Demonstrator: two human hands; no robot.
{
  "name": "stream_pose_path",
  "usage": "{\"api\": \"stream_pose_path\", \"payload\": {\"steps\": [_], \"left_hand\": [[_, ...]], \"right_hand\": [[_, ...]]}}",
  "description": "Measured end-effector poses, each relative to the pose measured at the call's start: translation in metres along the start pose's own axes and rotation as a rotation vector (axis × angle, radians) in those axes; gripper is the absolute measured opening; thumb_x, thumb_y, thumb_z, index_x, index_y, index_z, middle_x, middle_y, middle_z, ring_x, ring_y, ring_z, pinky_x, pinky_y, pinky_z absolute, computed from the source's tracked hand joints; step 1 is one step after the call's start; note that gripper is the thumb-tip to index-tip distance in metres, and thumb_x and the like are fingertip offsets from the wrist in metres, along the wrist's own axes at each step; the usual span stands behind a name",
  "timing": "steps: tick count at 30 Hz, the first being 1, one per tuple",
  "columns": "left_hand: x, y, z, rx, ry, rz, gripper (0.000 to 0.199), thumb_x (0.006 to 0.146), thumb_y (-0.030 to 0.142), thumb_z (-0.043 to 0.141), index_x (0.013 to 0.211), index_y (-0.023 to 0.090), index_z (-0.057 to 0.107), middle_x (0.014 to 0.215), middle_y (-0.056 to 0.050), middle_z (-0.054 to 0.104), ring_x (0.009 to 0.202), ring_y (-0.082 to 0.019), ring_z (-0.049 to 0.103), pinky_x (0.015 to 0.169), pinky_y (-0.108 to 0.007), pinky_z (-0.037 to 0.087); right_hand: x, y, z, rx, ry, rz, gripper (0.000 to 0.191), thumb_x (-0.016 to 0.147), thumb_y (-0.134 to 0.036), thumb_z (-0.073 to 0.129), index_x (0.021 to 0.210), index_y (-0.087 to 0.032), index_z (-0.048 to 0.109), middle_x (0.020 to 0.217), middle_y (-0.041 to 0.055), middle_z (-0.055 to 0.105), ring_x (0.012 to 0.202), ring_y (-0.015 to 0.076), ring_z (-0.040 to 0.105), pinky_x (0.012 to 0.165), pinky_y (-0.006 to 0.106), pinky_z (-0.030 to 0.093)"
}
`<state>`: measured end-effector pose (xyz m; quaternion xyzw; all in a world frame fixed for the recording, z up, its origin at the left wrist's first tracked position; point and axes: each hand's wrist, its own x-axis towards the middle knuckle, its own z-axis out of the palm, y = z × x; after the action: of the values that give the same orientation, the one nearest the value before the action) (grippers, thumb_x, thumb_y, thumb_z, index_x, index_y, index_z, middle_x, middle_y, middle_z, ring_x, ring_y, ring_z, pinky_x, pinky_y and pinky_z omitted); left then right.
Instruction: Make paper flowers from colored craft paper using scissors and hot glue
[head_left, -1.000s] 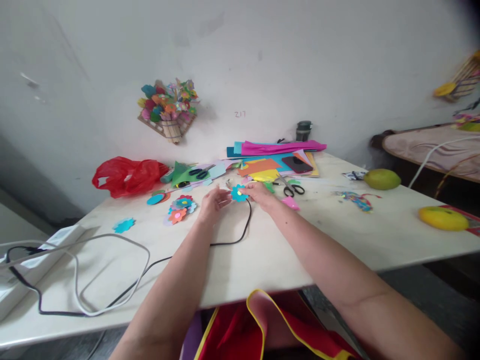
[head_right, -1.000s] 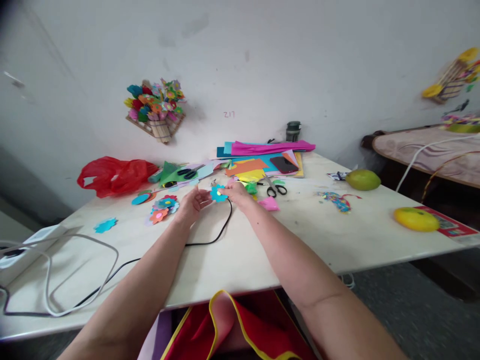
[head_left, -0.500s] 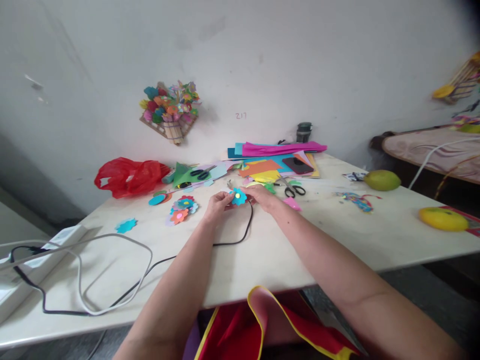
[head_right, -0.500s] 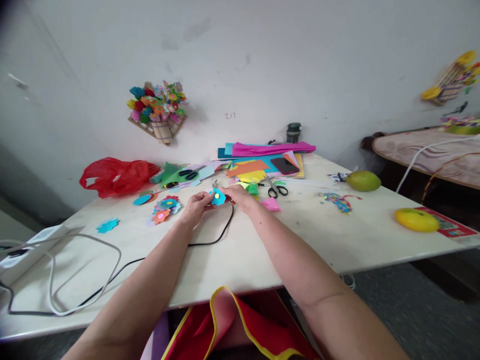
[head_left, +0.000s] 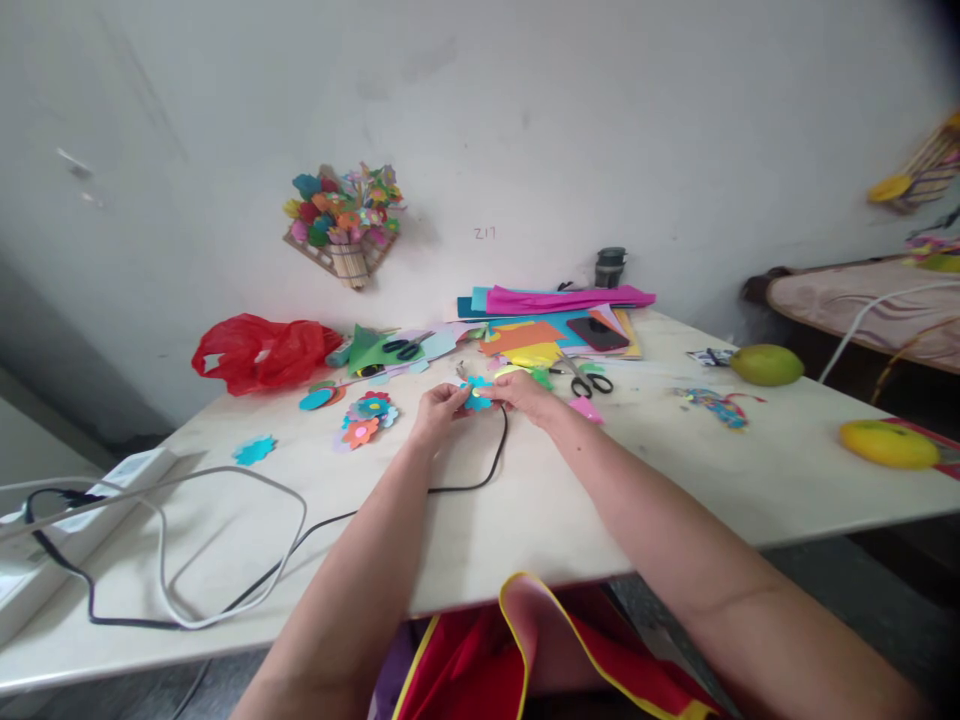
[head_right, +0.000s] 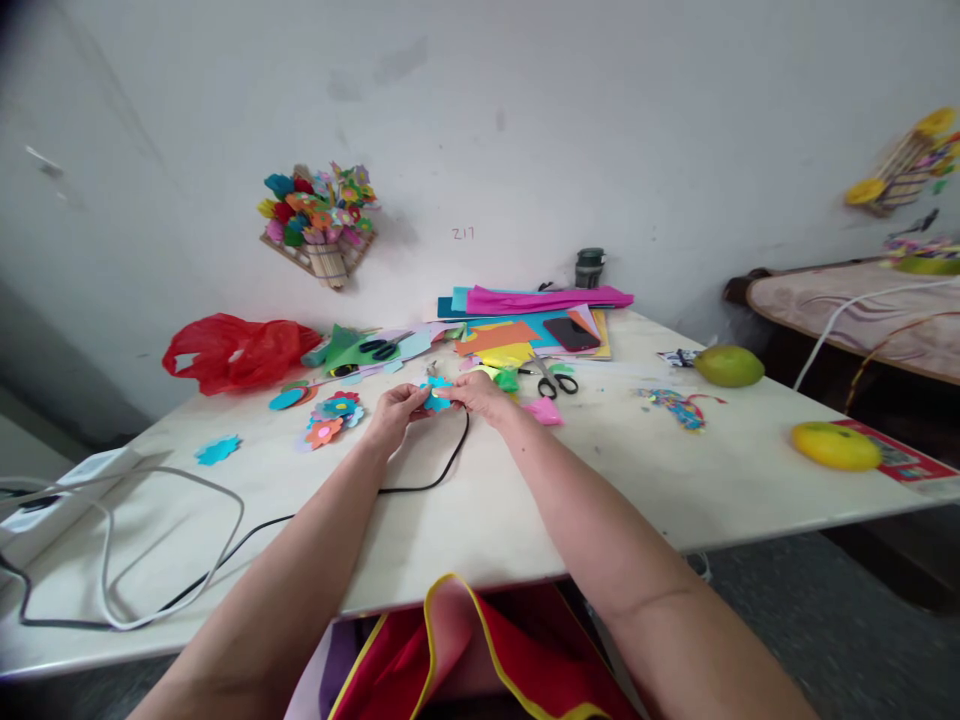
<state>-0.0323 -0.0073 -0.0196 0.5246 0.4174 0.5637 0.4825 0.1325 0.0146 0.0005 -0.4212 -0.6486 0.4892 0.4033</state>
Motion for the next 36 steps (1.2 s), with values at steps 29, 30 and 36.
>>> {"api": "stream_pose_path", "payload": {"steps": [29,30,36], "left_hand": [[0.000,0.002,0.002,-0.102,-0.003,-0.074,0.044,0.055,0.052,0.074,0.067,0.015,0.052,0.062,0.001,0.057,0.057,-0.011,0.056,0.060,-0.026,0.049],[0.000,0.002,0.002,-0.107,-0.004,-0.075,0.043,0.055,0.051,0.074,0.067,0.015,0.052,0.063,0.000,0.058,0.058,-0.011,0.056,0.061,-0.026,0.050],[-0.001,0.002,0.001,-0.068,-0.015,-0.054,0.041,0.058,0.050,0.072,0.065,0.015,0.052,0.063,0.000,0.058,0.056,-0.011,0.056,0.060,-0.027,0.049]], "right_hand": [[0.003,0.005,0.007,0.035,0.072,-0.019,0.035,0.054,-0.039,0.073,0.050,-0.017,0.047,0.044,-0.0049,0.046,0.045,0.0078,0.043,0.043,0.022,0.029],[0.003,0.005,0.007,0.039,0.072,-0.019,0.035,0.054,-0.039,0.073,0.050,-0.017,0.047,0.045,-0.0047,0.047,0.045,0.0077,0.043,0.043,0.022,0.030],[0.003,0.004,0.008,0.059,0.087,-0.028,0.037,0.052,-0.040,0.074,0.047,-0.017,0.045,0.043,-0.0048,0.046,0.044,0.0075,0.043,0.042,0.022,0.030]]}}
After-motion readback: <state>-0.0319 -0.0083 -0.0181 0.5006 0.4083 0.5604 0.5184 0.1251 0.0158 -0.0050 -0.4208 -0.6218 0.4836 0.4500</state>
